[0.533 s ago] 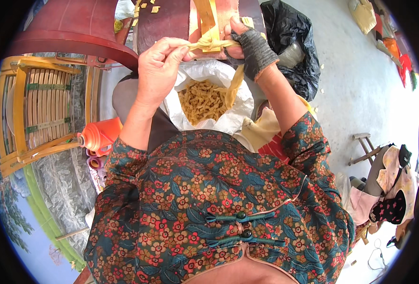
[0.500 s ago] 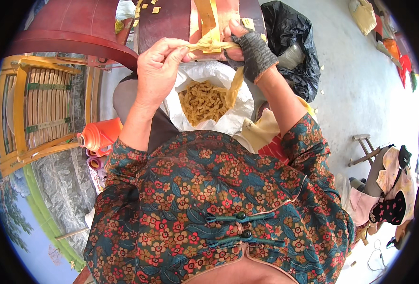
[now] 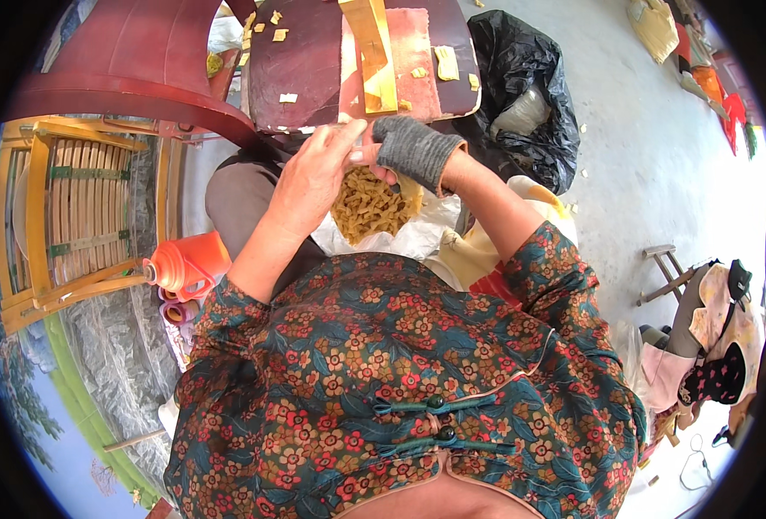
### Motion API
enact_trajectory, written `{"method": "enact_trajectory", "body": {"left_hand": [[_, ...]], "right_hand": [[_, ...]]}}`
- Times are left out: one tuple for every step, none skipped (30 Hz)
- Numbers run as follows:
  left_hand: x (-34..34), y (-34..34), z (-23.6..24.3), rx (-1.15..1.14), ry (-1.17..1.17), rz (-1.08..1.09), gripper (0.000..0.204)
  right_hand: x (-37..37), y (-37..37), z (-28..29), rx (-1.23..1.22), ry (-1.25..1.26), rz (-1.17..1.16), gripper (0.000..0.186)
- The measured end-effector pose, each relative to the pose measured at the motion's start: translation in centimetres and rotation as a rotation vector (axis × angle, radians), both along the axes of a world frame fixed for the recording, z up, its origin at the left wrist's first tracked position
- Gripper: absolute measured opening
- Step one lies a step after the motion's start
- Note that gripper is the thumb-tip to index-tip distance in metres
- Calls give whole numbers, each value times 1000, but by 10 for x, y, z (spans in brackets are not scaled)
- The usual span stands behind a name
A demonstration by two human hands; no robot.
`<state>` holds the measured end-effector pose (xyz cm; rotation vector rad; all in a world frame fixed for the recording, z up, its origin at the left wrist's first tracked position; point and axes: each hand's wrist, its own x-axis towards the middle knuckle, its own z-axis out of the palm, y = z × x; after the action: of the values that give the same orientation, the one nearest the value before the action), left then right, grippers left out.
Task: The person sits on the floor and repeatedly tears yellow strips from a larger sheet, placing the torn pieces into a white bag. The person also handles a black plastic bag and a white sack during the process.
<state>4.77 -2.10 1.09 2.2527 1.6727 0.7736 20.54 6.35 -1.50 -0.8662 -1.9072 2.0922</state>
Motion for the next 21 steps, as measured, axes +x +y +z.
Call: {"method": "enact_trajectory", "body": {"left_hand": [[-2, -1, 0, 6, 37, -3, 37], [-4, 0, -1, 26, 72, -10, 38], [-7, 1, -2, 47, 111, -16, 39], [-11, 3, -4, 67, 151, -22, 40], [-19, 7, -13, 223, 243, -60, 37], [-26, 13, -19, 299, 283, -100, 34], [-33, 16, -23, 371, 318, -133, 31], [-40, 21, -28, 444, 353, -165, 28], [-49, 25, -34, 477, 364, -190, 27], [-60, 31, -42, 465, 371, -203, 29], [-66, 34, -49, 439, 382, -198, 28], [-69, 37, -52, 411, 392, -195, 27], [-67, 42, -55, 405, 319, -156, 25], [-62, 48, -59, 398, 247, -117, 23], [-54, 52, -61, 392, 177, -82, 21], [-44, 54, -56, 241, 117, 15, 15], [-37, 58, -51, -62, -311, 45, 17], [-32, 63, -47, -373, -738, 68, 18], [-28, 66, -42, -466, -990, 18, 20], [-24, 70, -38, -559, -1241, -34, 23], [-19, 73, -32, -530, -1238, -5, 24]], "right_hand": [[-1, -2, 0, 28, -71, -11, 35], [-2, -4, 0, 108, -42, -2, 36], [-4, -5, 1, 188, -9, 7, 37], [-6, -5, 1, 267, 24, 17, 38], [-7, -6, 2, 345, 10, 50, 40], [-7, -7, 0, 426, 44, 18, 39], [-9, -10, -2, 503, 75, -6, 38], [-10, -14, -3, 580, 106, -29, 38], [-10, -17, 9, 592, 40, 6, 33], [-11, -20, 13, 602, 4, -18, 33], [-11, -23, 15, 611, -32, -41, 32], [-12, -25, 16, 618, -70, -66, 31], [-11, -22, 17, 771, -59, -61, 28], [-9, -17, 14, 757, -50, -123, 28], [-6, -7, 10, 745, -39, -191, 29], [-3, 4, 7, 797, -47, -245, 30], [-1, 13, 3, 846, -55, -300, 30], [4, 23, -1, 957, -85, -352, 31], [8, 34, -10, 903, -141, -362, 26], [12, 46, -19, 849, -198, -369, 23], [13, 56, -25, 970, -190, -366, 21]]}}
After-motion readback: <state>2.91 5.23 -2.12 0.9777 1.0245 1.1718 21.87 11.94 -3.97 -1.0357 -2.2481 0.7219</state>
